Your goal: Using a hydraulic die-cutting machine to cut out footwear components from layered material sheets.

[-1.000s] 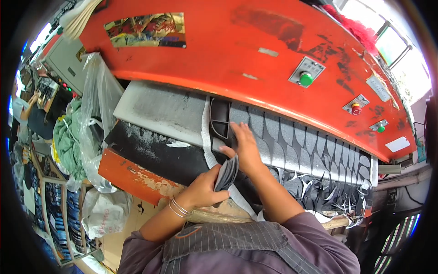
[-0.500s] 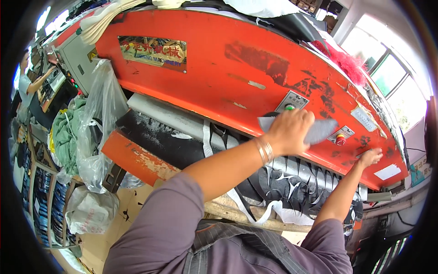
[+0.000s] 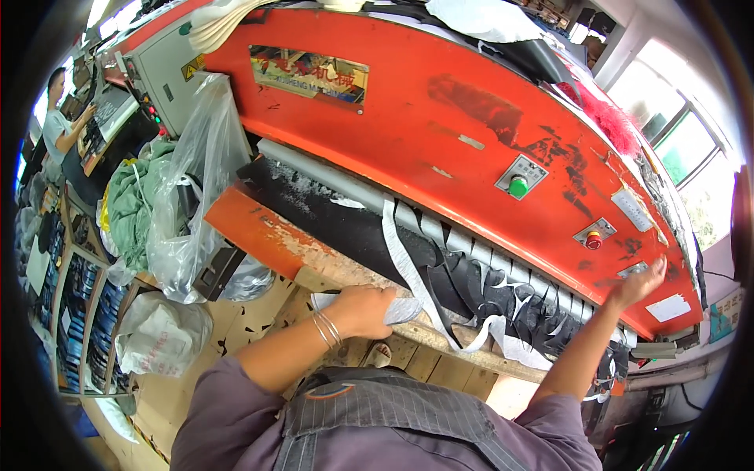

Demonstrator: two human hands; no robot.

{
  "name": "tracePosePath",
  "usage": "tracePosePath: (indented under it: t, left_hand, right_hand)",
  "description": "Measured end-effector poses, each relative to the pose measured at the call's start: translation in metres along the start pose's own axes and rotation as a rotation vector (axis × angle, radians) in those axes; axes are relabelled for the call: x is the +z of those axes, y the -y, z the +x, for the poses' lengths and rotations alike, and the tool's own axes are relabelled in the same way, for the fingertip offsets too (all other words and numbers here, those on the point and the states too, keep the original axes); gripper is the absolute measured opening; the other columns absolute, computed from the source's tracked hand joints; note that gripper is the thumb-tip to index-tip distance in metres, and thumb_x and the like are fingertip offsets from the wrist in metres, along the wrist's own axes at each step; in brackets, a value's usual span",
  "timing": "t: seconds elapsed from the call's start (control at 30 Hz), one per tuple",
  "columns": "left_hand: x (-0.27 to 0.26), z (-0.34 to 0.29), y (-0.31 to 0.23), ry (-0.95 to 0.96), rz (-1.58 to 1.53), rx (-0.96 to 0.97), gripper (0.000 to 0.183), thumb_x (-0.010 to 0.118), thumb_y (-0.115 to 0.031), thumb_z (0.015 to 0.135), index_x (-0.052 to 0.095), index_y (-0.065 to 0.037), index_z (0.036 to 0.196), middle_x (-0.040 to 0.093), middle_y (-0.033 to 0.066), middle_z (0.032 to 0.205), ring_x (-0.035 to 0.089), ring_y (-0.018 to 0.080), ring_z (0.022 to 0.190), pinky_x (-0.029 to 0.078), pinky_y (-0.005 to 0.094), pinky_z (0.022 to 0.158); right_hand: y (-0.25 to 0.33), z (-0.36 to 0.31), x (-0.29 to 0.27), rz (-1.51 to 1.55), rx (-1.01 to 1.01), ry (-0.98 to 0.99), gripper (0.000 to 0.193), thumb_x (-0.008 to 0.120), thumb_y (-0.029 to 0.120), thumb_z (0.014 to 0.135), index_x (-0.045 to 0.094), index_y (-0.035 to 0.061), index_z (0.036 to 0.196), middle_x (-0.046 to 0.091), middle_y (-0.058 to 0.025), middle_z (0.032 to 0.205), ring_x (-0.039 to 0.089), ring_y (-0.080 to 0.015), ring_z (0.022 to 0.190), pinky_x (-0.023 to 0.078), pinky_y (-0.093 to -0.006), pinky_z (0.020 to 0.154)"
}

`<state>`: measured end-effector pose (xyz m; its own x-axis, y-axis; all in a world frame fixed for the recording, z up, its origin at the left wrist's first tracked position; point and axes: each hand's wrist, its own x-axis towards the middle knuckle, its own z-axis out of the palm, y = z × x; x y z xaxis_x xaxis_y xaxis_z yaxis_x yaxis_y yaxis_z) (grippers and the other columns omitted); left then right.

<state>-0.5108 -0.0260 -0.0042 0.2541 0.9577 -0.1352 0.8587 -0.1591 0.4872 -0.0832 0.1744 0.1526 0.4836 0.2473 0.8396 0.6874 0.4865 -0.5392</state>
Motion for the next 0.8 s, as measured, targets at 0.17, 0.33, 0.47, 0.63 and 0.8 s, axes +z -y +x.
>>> tracePosePath:
  t: [0.17,0.33,0.47,0.63,0.8]
  left_hand:
    - [0.020,-0.007,0.001,-0.206,-0.078,-0.026,0.046,0.068,-0.028,0.064,0.054,0.002,0.094,0.063,0.0250,0.085,0.063,0.0394,0.083,0.050,0.0449,0.077]
    - [0.010,-0.004,-0.002,-0.287,-0.105,-0.042,0.042,0.068,-0.028,0.063,0.053,0.002,0.089,0.063,0.0230,0.081,0.063,0.0389,0.081,0.050,0.0452,0.076]
    - [-0.003,0.000,0.001,-0.163,-0.147,-0.056,0.044,0.069,-0.031,0.064,0.051,0.000,0.089,0.063,0.0228,0.083,0.062,0.0397,0.081,0.050,0.0457,0.073]
    - [-0.031,0.007,0.022,0.024,-0.181,-0.096,0.048,0.068,-0.032,0.066,0.052,0.001,0.098,0.064,0.0231,0.083,0.064,0.0393,0.080,0.051,0.0445,0.074]
    - [-0.048,0.025,0.047,-0.076,-0.962,-0.226,0.039,0.066,-0.020,0.070,0.054,-0.001,0.103,0.062,0.0143,0.082,0.061,0.0260,0.076,0.049,0.0338,0.072]
  right_hand:
    - [0.138,-0.135,0.088,0.425,-0.049,0.415,0.029,0.054,0.020,0.096,0.057,0.0003,0.117,0.058,-0.0114,0.116,0.052,-0.0208,0.111,0.040,-0.0350,0.097]
    - [0.197,-0.220,0.131,0.373,-0.031,0.966,0.036,0.065,0.029,0.088,0.060,0.0016,0.111,0.063,-0.0166,0.106,0.059,-0.0298,0.103,0.045,-0.0382,0.090]
    - [0.164,-0.235,0.177,-0.063,0.067,1.418,0.063,0.056,0.054,0.088,0.055,0.0003,0.120,0.060,-0.0246,0.118,0.056,-0.0386,0.113,0.045,-0.0456,0.092]
    - [0.167,-0.266,0.250,-0.487,0.135,1.637,0.081,0.052,0.070,0.080,0.043,0.0040,0.126,0.054,-0.0272,0.122,0.056,-0.0412,0.112,0.047,-0.0481,0.091]
    - [0.145,-0.297,0.288,-0.422,0.168,1.576,0.075,0.069,0.051,0.075,0.042,-0.0010,0.122,0.055,-0.0277,0.116,0.059,-0.0405,0.106,0.048,-0.0464,0.090]
